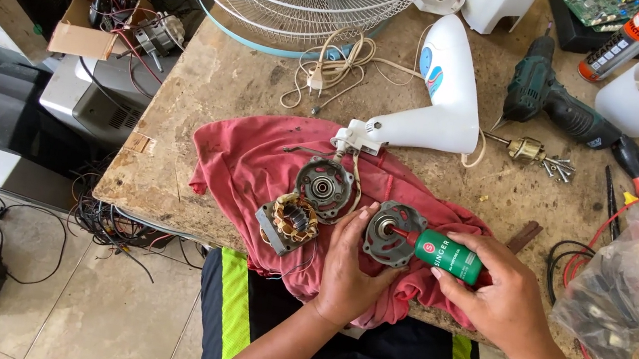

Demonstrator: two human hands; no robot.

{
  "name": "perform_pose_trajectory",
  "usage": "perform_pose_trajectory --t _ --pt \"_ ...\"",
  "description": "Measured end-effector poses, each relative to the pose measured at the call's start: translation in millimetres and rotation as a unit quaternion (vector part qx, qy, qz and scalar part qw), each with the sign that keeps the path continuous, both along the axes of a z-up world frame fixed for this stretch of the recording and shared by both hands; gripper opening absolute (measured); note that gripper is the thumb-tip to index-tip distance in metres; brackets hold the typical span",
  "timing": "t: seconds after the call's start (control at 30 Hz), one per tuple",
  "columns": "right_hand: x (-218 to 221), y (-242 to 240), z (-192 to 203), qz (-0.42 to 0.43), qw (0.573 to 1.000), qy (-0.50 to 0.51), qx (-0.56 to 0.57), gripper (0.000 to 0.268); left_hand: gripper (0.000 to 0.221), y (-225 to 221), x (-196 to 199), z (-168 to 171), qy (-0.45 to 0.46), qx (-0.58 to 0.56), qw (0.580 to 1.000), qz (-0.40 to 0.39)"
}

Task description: The person is oiling the internal components of a fan motor and reassembling the housing on a repair bench.

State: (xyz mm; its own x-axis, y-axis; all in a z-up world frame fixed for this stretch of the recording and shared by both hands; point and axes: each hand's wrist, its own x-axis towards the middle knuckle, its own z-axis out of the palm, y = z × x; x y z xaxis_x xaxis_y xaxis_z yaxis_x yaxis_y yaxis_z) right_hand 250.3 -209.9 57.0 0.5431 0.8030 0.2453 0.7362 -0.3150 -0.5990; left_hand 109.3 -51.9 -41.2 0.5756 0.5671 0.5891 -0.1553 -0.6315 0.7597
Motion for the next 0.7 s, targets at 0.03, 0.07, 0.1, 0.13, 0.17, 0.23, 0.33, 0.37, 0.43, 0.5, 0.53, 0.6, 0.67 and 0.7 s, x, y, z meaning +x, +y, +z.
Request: perform_pose_trajectory --t 0.03,0.07,0.1,0.13,0.17,0.23,0.33,0.37,0.43,0.5,0.53,0.6,0.67,0.7 --pt "0.0 0.3 0.3 0.000 1.000 0.000 0.000 0.052 0.094 -0.2 -0.4 0.7 0.000 0.000 1.000 0.000" --pt "0.3 0.6 0.8 0.003 1.000 -0.003 0.002 0.052 0.094 -0.3 -0.3 1.4 0.003 -0.002 1.000 0.000" --pt "0.6 1.0 1.3 0.007 1.000 -0.006 0.003 0.052 0.093 -0.3 -0.3 2.2 0.006 -0.004 1.000 -0.001" --pt "1.2 0.6 0.7 0.006 1.000 -0.007 0.004 0.052 0.093 -0.4 0.0 1.5 0.006 -0.003 1.000 -0.001" --pt "1.8 0.2 0.1 0.008 1.000 -0.002 0.004 0.052 0.093 -0.5 0.3 0.7 0.004 0.002 1.000 0.002" --pt "2.5 0.2 0.2 0.011 1.000 0.003 0.004 0.053 0.093 -0.3 0.4 0.9 0.003 0.007 1.000 0.006" --pt "2.9 -0.4 0.5 0.006 1.000 0.014 -0.012 0.052 0.093 -0.5 0.0 2.3 0.001 0.008 1.000 0.005" --pt "3.1 -0.8 -0.4 0.006 1.000 0.019 -0.013 0.053 0.093 -0.5 -0.1 2.0 -0.001 0.006 1.000 0.002" --pt "3.8 -1.3 -2.1 0.007 1.000 0.024 -0.015 0.053 0.094 -0.5 -0.2 1.3 -0.003 0.005 1.000 -0.001" --pt "4.7 -1.5 -3.8 0.007 0.999 0.029 -0.017 0.055 0.095 -0.5 -0.4 0.1 0.002 -0.001 1.000 -0.002" --pt "3.9 -0.7 -2.1 0.008 0.999 0.029 -0.017 0.055 0.095 -0.4 -0.3 0.9 0.002 -0.001 1.000 -0.002" --pt "2.4 0.5 1.5 -0.005 0.998 0.058 -0.030 0.054 0.092 -0.3 0.4 2.4 -0.008 0.005 1.000 0.004" --pt "2.9 0.6 0.8 -0.001 0.998 0.049 -0.028 0.053 0.093 -0.4 -0.5 1.6 -0.004 0.003 1.000 0.003" --pt "3.3 0.7 0.5 0.002 0.999 0.040 -0.026 0.053 0.094 -0.3 -0.7 1.3 -0.001 0.001 1.000 0.002"
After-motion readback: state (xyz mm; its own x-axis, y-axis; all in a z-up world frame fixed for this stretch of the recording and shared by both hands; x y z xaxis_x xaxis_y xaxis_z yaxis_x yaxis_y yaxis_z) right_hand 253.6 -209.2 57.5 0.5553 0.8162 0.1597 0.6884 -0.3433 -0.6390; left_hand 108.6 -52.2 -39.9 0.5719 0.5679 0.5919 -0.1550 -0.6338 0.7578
